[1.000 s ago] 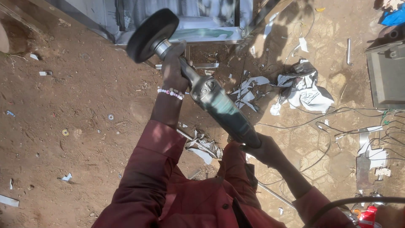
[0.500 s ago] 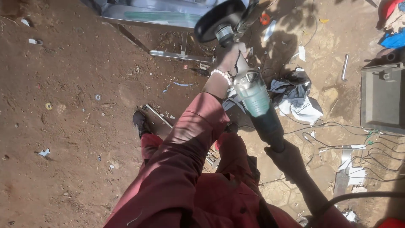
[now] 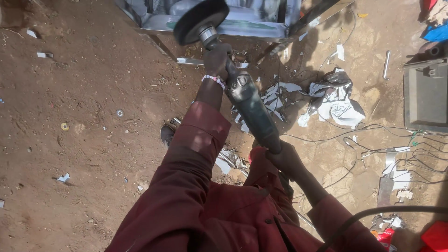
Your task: Polishing the surfaces of a metal frame using a power grinder with a buffing wheel
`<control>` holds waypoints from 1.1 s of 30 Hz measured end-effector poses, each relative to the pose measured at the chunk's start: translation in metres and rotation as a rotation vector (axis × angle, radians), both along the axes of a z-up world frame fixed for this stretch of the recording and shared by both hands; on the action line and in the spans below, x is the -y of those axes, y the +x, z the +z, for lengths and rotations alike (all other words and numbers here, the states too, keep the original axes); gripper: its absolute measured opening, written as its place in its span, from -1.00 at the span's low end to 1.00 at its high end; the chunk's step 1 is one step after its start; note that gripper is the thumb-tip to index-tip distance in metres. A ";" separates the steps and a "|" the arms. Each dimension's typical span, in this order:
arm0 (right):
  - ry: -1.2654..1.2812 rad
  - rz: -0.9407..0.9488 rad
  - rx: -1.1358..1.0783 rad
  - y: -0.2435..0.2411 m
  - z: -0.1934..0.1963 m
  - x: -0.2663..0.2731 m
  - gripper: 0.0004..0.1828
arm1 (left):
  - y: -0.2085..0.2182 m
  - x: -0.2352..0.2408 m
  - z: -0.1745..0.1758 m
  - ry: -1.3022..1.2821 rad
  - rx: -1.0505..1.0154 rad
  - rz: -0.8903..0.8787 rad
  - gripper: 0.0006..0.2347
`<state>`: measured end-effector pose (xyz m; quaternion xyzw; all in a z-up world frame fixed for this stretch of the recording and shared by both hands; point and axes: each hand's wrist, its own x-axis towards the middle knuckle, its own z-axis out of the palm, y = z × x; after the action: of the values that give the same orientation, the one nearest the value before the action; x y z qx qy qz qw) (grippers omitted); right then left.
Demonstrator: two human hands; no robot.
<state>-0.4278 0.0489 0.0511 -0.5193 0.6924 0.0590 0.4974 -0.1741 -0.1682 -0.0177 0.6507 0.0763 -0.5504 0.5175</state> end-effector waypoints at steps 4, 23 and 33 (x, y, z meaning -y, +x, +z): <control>0.030 0.055 -0.021 0.049 -0.025 -0.003 -0.69 | 0.064 -0.008 -0.034 -0.001 0.051 0.087 -0.85; -0.042 0.018 0.059 0.037 -0.056 -0.015 -0.67 | 0.063 -0.017 -0.025 0.009 0.150 0.064 -0.61; 0.026 -0.300 -0.106 -0.091 -0.013 -0.047 -0.74 | -0.138 0.012 -0.005 0.101 0.356 -0.515 -0.52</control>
<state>-0.5183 0.0964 0.0386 -0.3996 0.7868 0.0205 0.4699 -0.3120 -0.1805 -0.0225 0.7596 -0.1556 -0.5362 0.3336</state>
